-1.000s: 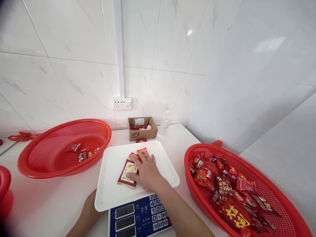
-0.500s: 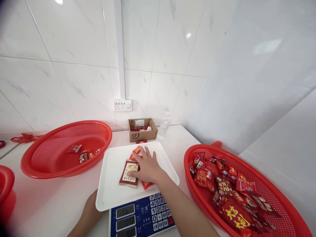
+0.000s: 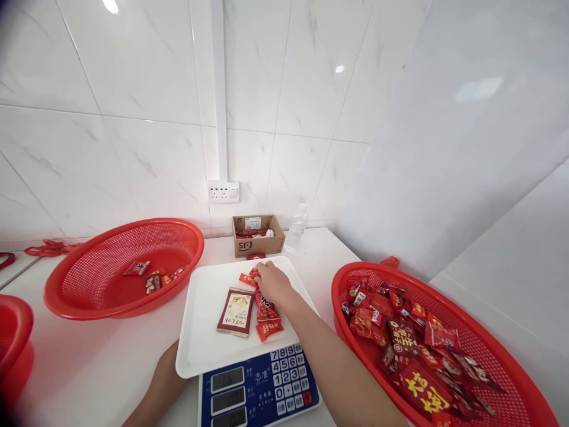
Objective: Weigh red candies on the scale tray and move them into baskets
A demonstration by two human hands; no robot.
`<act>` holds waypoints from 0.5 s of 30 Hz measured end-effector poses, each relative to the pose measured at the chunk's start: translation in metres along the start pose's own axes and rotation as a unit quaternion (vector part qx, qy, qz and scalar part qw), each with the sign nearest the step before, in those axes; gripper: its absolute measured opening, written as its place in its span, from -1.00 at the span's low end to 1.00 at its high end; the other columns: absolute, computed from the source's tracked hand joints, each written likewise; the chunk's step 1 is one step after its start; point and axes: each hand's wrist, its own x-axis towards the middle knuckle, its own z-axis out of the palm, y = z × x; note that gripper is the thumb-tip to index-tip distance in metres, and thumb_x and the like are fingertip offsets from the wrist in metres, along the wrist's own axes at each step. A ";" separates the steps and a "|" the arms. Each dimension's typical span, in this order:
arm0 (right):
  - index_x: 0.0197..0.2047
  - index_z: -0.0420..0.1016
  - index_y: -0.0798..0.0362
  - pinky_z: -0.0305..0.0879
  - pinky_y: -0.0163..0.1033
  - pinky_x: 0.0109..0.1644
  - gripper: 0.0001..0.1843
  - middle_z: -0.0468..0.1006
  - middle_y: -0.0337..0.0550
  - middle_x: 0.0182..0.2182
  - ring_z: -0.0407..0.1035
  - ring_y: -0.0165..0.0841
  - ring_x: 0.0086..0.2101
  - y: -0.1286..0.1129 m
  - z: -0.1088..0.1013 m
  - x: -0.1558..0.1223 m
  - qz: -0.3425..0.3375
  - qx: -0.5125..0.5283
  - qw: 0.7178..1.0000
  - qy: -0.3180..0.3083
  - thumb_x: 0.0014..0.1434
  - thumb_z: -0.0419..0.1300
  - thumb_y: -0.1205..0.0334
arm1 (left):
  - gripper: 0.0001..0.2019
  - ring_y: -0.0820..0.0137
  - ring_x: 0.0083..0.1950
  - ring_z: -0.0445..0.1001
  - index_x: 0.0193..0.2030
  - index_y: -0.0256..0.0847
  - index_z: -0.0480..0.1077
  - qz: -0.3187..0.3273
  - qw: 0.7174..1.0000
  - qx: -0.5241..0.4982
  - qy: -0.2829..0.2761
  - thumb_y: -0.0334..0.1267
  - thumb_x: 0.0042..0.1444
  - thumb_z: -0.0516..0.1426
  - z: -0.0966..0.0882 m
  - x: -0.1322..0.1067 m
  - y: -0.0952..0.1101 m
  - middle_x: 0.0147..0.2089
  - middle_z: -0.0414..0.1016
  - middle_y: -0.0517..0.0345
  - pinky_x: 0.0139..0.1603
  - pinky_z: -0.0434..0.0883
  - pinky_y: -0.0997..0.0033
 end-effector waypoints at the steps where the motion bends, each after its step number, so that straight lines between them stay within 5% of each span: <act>1: 0.00 0.34 0.02 0.19 -0.25 -0.18 -0.68 0.37 -0.06 -0.06 0.36 -0.31 -0.19 0.002 0.000 -0.001 0.010 0.002 1.000 0.000 0.21 -0.07 0.26 | -0.72 0.17 -0.09 0.51 -0.22 -0.09 0.50 0.001 1.000 -0.001 -0.001 -0.25 -0.11 0.09 0.000 0.000 0.000 -0.13 0.56 0.19 -0.16 0.47 0.32; 8: -0.02 0.34 0.02 0.18 -0.25 -0.01 -0.64 0.40 -0.09 -0.07 0.30 -0.35 -0.07 -0.004 -0.012 -0.034 -0.029 0.128 0.988 0.081 0.27 -0.20 0.22 | -0.71 0.15 -0.06 0.49 -0.19 -0.09 0.49 -0.015 1.000 0.001 -0.018 -0.27 -0.10 0.10 -0.001 -0.001 0.003 -0.09 0.55 0.17 -0.12 0.46 0.27; 12: 0.08 0.31 -0.06 0.11 -0.20 0.13 -0.58 0.33 -0.14 0.06 0.17 -0.31 0.08 -0.006 -0.013 -0.061 -0.080 0.151 0.984 0.048 0.24 -0.09 0.02 | -0.70 0.14 -0.06 0.49 -0.19 -0.08 0.49 -0.009 1.000 0.011 -0.018 -0.27 -0.11 0.09 -0.002 -0.001 0.005 -0.09 0.55 0.17 -0.12 0.46 0.27; 15: 0.24 0.12 -0.17 -0.12 -0.06 0.26 -0.42 0.02 -0.23 0.28 -0.18 -0.21 0.25 -0.008 -0.009 -0.072 -0.085 0.111 0.990 -0.018 0.17 -0.03 -0.12 | -0.71 0.15 -0.07 0.49 -0.19 -0.09 0.49 -0.010 1.000 0.019 -0.013 -0.24 -0.10 0.08 -0.001 0.000 0.002 -0.10 0.55 0.16 -0.13 0.46 0.26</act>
